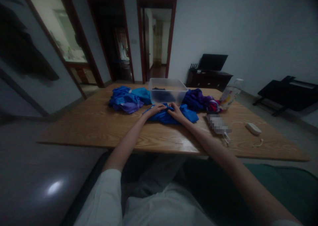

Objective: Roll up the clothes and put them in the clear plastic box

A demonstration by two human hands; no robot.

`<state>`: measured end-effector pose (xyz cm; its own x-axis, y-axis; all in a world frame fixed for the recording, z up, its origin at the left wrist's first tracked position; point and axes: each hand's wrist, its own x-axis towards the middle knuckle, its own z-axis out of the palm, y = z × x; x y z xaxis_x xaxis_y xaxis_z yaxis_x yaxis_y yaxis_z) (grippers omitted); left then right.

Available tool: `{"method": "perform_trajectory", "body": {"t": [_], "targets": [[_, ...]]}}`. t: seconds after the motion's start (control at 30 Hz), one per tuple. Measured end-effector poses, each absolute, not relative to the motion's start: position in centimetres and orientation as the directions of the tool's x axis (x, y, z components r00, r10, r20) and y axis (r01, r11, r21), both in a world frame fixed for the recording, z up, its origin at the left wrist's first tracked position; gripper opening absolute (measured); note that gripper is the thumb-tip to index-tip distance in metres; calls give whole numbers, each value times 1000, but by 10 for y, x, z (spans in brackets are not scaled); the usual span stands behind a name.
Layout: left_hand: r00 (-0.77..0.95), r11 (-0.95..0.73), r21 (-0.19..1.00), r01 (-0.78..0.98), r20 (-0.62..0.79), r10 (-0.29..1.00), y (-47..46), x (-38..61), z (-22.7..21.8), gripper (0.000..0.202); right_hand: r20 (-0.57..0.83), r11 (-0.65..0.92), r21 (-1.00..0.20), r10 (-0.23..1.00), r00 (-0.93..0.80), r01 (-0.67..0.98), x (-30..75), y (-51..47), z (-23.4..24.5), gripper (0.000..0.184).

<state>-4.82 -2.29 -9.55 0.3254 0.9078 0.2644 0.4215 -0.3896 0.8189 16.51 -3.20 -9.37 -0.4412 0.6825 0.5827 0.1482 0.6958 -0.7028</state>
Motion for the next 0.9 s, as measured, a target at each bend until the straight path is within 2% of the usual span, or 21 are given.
{"method": "perform_trajectory", "body": {"t": [0.23, 0.4, 0.6, 0.73, 0.9], "targets": [[359, -383, 850, 362, 252, 899, -32, -50, -98, 60, 610, 741, -655, 635, -474, 149, 167, -35, -95, 22], [374, -333, 872, 357, 193, 907, -35, -50, -97, 65, 616, 748, -645, 629, -473, 156, 166, -37, -92, 21], [415, -377, 847, 374, 211, 885, -29, -53, -101, 65, 599, 739, -655, 634, -489, 156, 165, -42, -90, 21], [433, -408, 833, 374, 233, 871, -31, -55, -100, 64, 568, 708, -688, 660, -492, 155, 166, -44, -89, 24], [438, -384, 853, 354, 211, 874, -37, -55, -94, 63, 503, 607, -790, 721, -477, 85, 167, -37, -85, 22]]}}
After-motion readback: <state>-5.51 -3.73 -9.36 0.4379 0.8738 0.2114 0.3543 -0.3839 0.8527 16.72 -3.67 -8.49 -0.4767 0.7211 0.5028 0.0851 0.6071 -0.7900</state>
